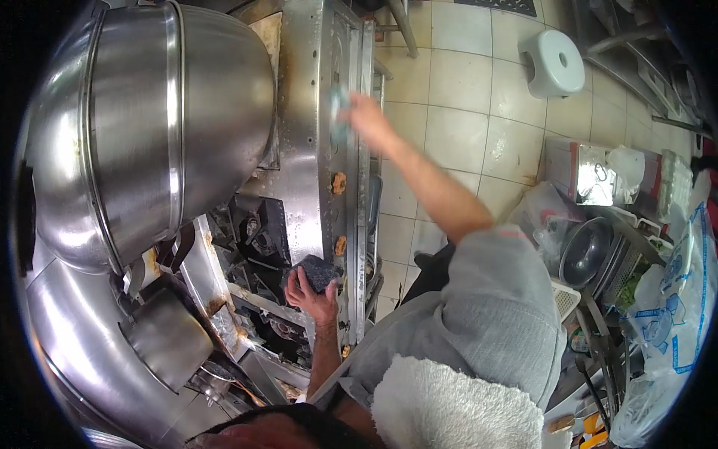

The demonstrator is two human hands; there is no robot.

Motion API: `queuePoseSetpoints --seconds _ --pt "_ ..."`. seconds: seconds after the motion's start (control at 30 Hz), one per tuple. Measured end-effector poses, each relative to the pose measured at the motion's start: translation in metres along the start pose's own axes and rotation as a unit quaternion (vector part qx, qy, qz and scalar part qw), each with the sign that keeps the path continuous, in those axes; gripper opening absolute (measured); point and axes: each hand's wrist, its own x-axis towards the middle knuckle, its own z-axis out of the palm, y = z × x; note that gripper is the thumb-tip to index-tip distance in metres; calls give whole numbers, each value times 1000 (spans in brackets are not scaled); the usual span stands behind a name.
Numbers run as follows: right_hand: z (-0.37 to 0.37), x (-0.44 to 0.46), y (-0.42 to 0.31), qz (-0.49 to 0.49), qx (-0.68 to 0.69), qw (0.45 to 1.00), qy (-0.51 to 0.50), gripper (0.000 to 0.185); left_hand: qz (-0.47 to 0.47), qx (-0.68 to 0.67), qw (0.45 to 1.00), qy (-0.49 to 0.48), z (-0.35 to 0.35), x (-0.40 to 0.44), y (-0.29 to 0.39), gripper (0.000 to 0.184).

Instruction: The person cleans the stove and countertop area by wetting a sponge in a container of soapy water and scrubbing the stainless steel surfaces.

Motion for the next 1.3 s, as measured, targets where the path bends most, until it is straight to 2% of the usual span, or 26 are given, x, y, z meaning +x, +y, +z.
queuePoseSetpoints --seconds 0.03,0.07,0.13,0.17,0.23,0.27,0.3,0.37,0.43,0.5,0.53,0.57,0.6,0.63,0.67,0.73,0.77,0.83,0.87,0.93,1.1,1.17,1.2,1.23,1.27,1.3 --pt "-7 20 -22 -5 119 993 -11 21 -4 -4 1000 2 0 0 0 80" --pt "-24 69 -17 -19 82 996 31 31 -6 -3 1000 -2 0 0 0 80" --pt "-49 141 -3 -175 -181 963 99 33 -2 -3 1000 6 0 0 1 80" --pt "-50 140 18 -171 -181 964 98 33 -5 -2 1000 5 2 0 0 80" --pt "-49 134 74 -147 -462 868 110 36 -9 -5 1000 1 -1 1 2 80" --pt "-43 118 137 -359 -464 780 217 32 -12 -12 1000 -1 -1 1 3 80" --pt "-26 80 168 -264 -318 890 193 36 -14 -12 1000 -3 -1 1 1 80" --pt "-3 2 224 -104 -78 983 126 37 -8 -13 1000 1 1 0 0 80" --pt "9 -57 265 8 99 994 40 39 -11 -11 1000 -1 0 2 3 80" --pt "6 -82 295 -83 18 996 -13 37 -12 2 1000 -4 -1 1 3 81" --pt "6 -96 256 -152 -205 963 -89 36 -10 2 1000 -2 0 1 3 81" --pt "8 -106 212 -212 -416 870 -158 35 -10 3 1000 2 0 1 3 82" --pt "11 -111 178 -212 -416 870 -156 35 -10 5 1000 7 0 1 2 83" --pt "17 -113 148 -88 -249 949 -170 29 -10 5 1000 7 -1 1 2 83" --pt "22 -113 121 39 -71 981 -176 23 -9 7 1000 11 -1 2 3 83" --pt "24 -91 93 67 69 994 -60 24 -11 7 1000 12 -2 1 6 83" --pt "20 -74 79 83 56 995 -20 25 -11 3 1000 14 -2 3 8 82" --pt "0 -26 97 46 -169 985 10 30 -10 0 1000 21 -4 3 7 82" --pt "2 -20 106 43 -169 985 11 30 -11 1 1000 14 -5 1 6 81" --pt "15 -15 100 -123 -382 913 66 29 -13 0 1000 12 -2 3 7 81" --pt "2 -14 -10 -41 -162 986 19 32 -18 -7 1000 7 -2 1 5 82" --pt "-15 24 -27 -118 -55 987 90 29 -15 -10 1000 7 -2 2 4 82" --pt "-23 55 -18 -114 -56 988 88 29 -11 -13 1000 10 -1 1 4 82" --pt "-32 87 5 -263 -205 929 159 31 -13 -13 1000 12 0 1 3 81" --pt "-37 103 33 -399 -345 820 221 32 -14 -12 1000 9 0 0 3 81" --pt "-32 95 69 -329 -350 858 181 32 -13 -15 1000 10 0 2 3 81"
